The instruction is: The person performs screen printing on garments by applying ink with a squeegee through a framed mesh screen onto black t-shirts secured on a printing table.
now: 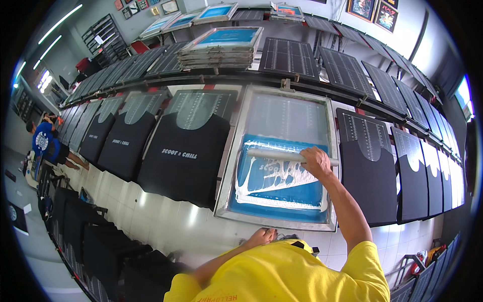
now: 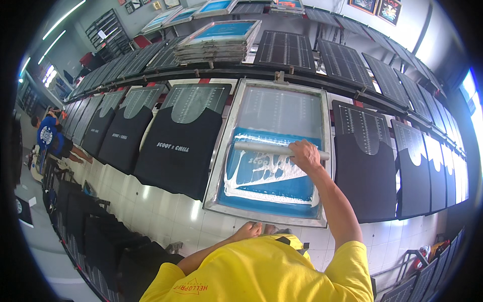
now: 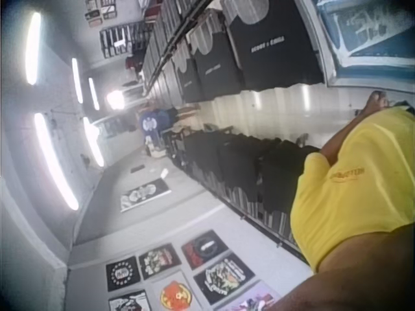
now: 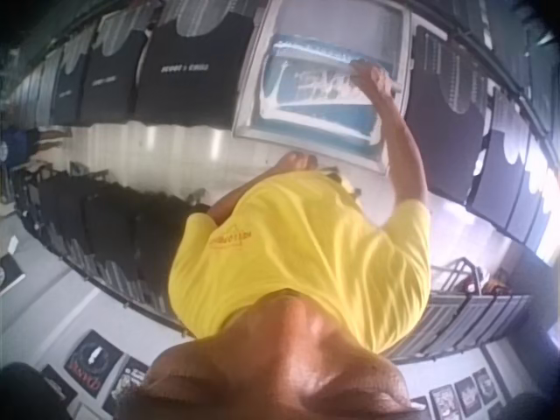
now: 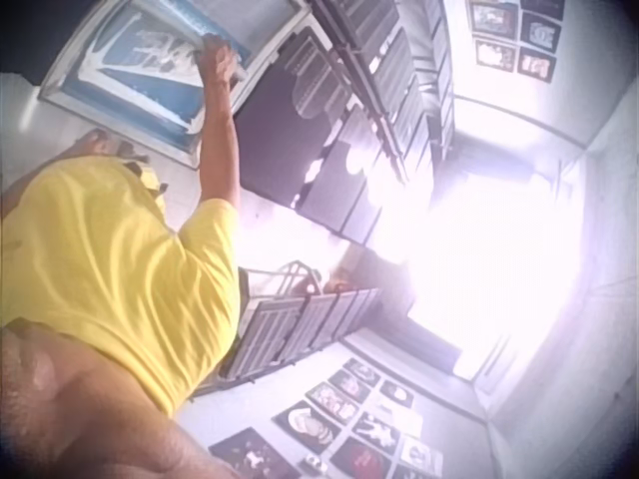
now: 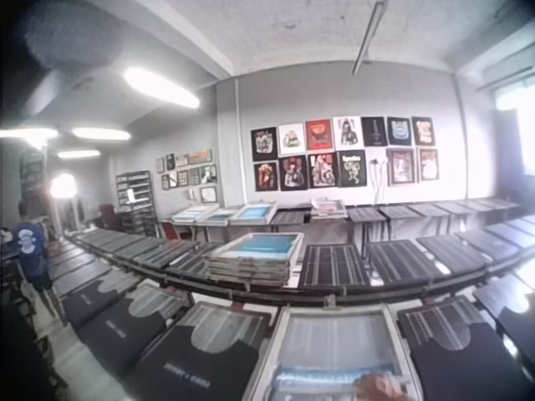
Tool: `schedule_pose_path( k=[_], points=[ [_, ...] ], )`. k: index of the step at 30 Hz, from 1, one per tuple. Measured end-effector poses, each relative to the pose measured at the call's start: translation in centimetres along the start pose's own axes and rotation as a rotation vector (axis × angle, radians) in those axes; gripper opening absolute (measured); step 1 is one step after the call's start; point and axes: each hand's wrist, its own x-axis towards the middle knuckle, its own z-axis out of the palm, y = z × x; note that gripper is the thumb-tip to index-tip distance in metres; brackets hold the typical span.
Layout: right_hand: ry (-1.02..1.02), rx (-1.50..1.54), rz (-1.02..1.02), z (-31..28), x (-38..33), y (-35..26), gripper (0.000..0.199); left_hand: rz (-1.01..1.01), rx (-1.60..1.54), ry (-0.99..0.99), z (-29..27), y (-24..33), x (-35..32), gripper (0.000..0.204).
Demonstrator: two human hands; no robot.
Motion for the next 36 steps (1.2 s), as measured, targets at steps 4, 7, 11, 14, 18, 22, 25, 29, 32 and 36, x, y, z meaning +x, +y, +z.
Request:
schedule_pose_path(
  k=[4, 7, 11, 14, 18, 22, 25, 29, 32, 36],
  points=[
    [-0.149, 0.01, 0.107, -0.9, 0.4, -1.3, 0.029, -0.001, -0.003, 0.057, 0.0, -0.3, -0.2, 0.053],
    [-0.241, 0.019, 0.203, -2.4, -1.4, -3.5, 0.026, -0.047, 0.006, 0.028, -0.1, 0.8, -0.5, 0.052],
    [-0.153, 0.095, 0.067, -2.1, -7.4, -6.5, 0.022, -0.059, 0.041, 0.034, -0.1, 0.1, -0.2, 0.05],
    [-0.151, 0.017, 0.012, -2.2, -10.4, -9.8, 0.026, 0.004, 0.05, 0.04, -0.5, -1.6, 0.5, 0.049],
    [-0.083, -0.036, -0.012, -1.4, -13.2, -11.2, 0.038, -0.025, -0.01, -0.013, -1.1, -1.1, 0.6, 0.048],
    [-0.155, -0.046, 0.013, -1.2, -15.1, -12.6, 0.05, -0.149, 0.028, 0.009, -0.6, 1.1, 0.0, 0.048],
    [-0.143, -0.038, 0.01, -0.8, -15.8, -12.7, 0.048, -0.164, 0.064, -0.004, -0.7, 1.5, -0.1, 0.053],
    [-0.089, 0.051, -0.004, -2.3, -12.7, -11.5, 0.031, -0.182, -0.194, -0.03, -0.6, 0.0, 0.2, 0.048],
    [-0.109, 0.09, 0.017, -3.4, -11.8, -10.8, 0.032, -0.153, -0.198, -0.05, -0.6, 0.0, 0.2, 0.048],
    [-0.129, 0.051, -0.02, -3.2, -13.2, -11.6, 0.035, -0.156, -0.251, -0.06, -0.7, -0.8, 0.5, 0.047]
  ],
)
